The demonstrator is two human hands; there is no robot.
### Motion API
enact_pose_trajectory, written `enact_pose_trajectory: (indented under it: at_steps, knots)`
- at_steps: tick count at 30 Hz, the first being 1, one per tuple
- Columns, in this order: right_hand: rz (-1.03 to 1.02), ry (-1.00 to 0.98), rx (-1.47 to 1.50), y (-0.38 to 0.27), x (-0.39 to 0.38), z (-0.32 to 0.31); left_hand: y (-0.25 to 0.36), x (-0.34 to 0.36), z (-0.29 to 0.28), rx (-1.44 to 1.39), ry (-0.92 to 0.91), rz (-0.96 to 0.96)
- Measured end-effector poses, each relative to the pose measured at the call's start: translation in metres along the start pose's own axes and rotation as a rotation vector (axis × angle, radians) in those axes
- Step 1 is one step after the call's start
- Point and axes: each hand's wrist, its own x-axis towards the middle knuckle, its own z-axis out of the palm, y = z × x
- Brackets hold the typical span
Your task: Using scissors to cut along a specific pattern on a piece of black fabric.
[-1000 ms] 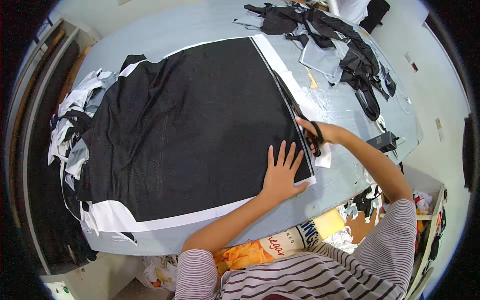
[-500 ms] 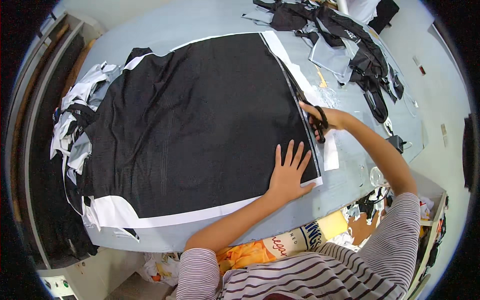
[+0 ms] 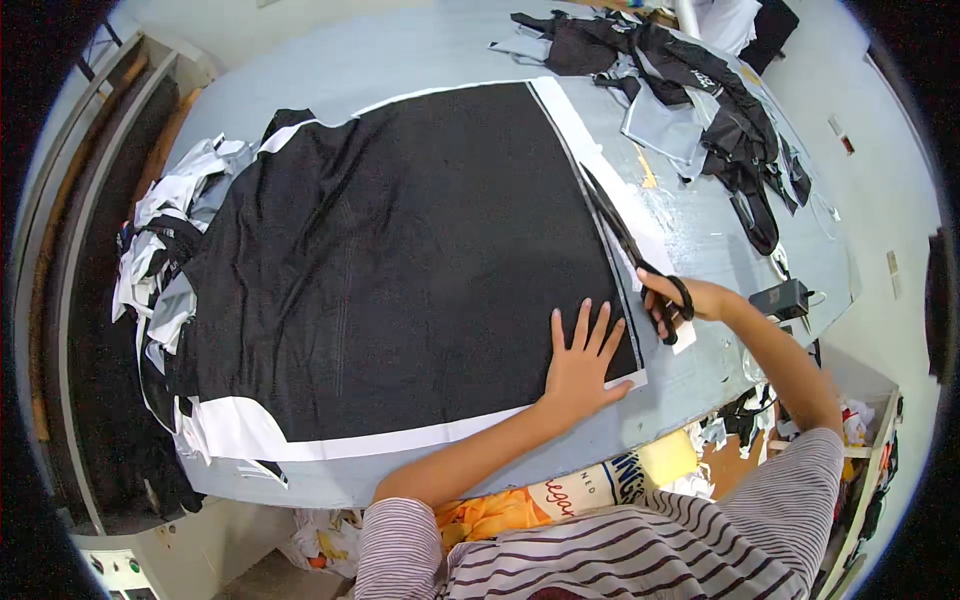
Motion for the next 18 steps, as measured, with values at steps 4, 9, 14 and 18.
enact_pose_trajectory:
  at_steps: [4,9,14,18]
  knots:
    - [-0.03,0.058,0.135,0.027,-0.018,0.013,0.012,-0.014,-0.028,0.027,-0.329,0.03]
    - [-0.115,0.157,0.214,0.064,-0.028,0.039,-0.063,0.042,-0.085,0.045,-0.062,0.0]
    - [-0.165,0.15,0.303,0.073,-0.039,0.05,-0.118,0.017,-0.05,0.255,0.22,-0.111]
    - [-0.191,0.174,0.322,0.079,-0.047,0.053,-0.123,0.018,-0.046,0.068,0.292,-0.078]
